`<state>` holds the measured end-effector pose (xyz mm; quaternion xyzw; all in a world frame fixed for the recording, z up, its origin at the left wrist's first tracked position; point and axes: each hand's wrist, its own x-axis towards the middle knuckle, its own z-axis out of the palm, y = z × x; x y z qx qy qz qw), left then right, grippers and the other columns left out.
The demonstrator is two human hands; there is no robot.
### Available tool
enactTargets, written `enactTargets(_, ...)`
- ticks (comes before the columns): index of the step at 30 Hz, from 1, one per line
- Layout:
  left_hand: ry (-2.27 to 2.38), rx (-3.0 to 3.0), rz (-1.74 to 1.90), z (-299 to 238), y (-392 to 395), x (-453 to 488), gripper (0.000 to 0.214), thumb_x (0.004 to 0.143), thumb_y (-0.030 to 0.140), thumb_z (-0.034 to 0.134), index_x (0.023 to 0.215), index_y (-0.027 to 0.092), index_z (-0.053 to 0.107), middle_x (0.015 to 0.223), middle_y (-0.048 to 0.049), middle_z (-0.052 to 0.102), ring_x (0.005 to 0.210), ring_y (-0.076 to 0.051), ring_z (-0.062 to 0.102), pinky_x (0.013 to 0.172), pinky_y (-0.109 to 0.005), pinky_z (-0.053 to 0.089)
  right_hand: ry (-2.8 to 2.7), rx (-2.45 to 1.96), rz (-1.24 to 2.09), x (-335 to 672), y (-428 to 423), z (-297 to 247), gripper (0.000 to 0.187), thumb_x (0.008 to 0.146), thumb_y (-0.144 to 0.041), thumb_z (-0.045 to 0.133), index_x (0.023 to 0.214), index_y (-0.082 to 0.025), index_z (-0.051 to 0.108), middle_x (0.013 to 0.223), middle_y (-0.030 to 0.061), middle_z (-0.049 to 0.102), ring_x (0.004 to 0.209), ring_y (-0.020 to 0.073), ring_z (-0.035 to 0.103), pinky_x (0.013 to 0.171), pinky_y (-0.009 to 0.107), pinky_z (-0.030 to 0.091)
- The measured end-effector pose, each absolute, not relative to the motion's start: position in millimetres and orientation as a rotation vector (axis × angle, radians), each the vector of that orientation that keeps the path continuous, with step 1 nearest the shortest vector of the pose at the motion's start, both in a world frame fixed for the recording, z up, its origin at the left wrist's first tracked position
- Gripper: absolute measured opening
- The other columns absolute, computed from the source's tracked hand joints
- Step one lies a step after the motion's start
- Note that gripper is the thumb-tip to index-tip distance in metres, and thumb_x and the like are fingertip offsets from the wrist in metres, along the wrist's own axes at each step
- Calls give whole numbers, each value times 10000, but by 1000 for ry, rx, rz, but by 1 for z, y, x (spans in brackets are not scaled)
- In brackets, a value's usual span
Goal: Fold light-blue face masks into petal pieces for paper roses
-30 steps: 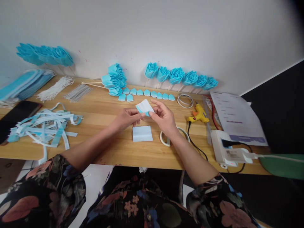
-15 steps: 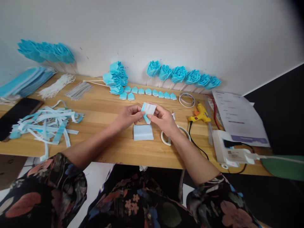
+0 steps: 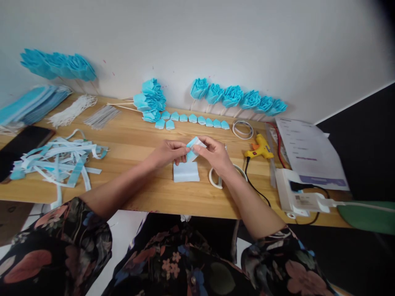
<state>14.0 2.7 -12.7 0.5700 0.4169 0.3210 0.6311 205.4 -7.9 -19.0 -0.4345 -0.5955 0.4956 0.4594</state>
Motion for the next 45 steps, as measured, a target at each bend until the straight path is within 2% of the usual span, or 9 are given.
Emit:
enactTargets(5,976,1422,671,-7,0,14,323,785,409,691,613,141,640,547,0,607,440,-65,471,470,-205,354,-1459,-1051,1146,207,-6,-22,201,782,-391,754,865,-212,714,757,-20,677,675,114,589,660,257,490)
enactTargets(10,960,1407,716,-10,1,14,345,803,440,669,627,144,642,528,1,597,437,-76,484,473,-210,364,-1512,-1111,1044,208,-5,-24,186,792,-374,729,902,-225,716,762,-16,664,665,119,574,639,263,476)
enactTargets(16,978,1339,740,-19,5,13,313,803,418,675,655,142,676,531,-8,605,428,-81,486,458,-217,378,-1669,-1058,866,208,-8,-17,75,812,-258,689,868,-259,740,852,2,683,770,150,613,716,300,492)
enactTargets(21,1001,1252,773,-17,4,14,278,782,393,696,679,135,704,509,-3,586,432,-84,475,457,-220,390,-1786,-1014,760,209,-7,-14,206,774,-119,610,802,-274,743,928,10,690,871,175,633,787,333,494)
enactTargets(27,1000,1268,771,-13,3,14,295,773,418,715,699,133,711,514,1,595,420,-77,481,454,-213,370,-1801,-1015,769,210,-6,-16,245,764,-89,582,810,-268,743,983,12,703,921,177,650,837,341,497)
enactTargets(37,1015,1299,811,-11,2,15,356,754,489,727,810,137,740,531,30,552,443,-75,478,450,-206,402,-1836,-1034,760,209,-7,-16,188,809,-153,601,844,-269,745,1009,18,714,963,187,656,859,344,506)
enactTargets(41,1055,1292,865,-10,2,15,314,759,453,716,776,140,731,531,29,554,447,-73,459,443,-206,399,-1865,-1020,882,212,-11,-10,178,891,-293,606,1008,-289,740,1095,16,716,1028,200,648,924,360,496)
enactTargets(43,1073,1292,889,-9,2,15,283,765,420,706,756,138,725,526,28,554,450,-75,457,442,-206,393,-1791,-1065,978,213,-12,-9,248,928,-395,576,1102,-285,713,1072,15,724,970,193,655,868,340,507)
enactTargets(45,1081,1296,902,-8,1,16,261,767,395,696,745,137,723,527,26,559,455,-77,458,446,-207,393,-1689,-1123,1023,214,-11,-10,318,946,-488,535,1077,-263,716,976,14,729,878,180,652,796,314,504)
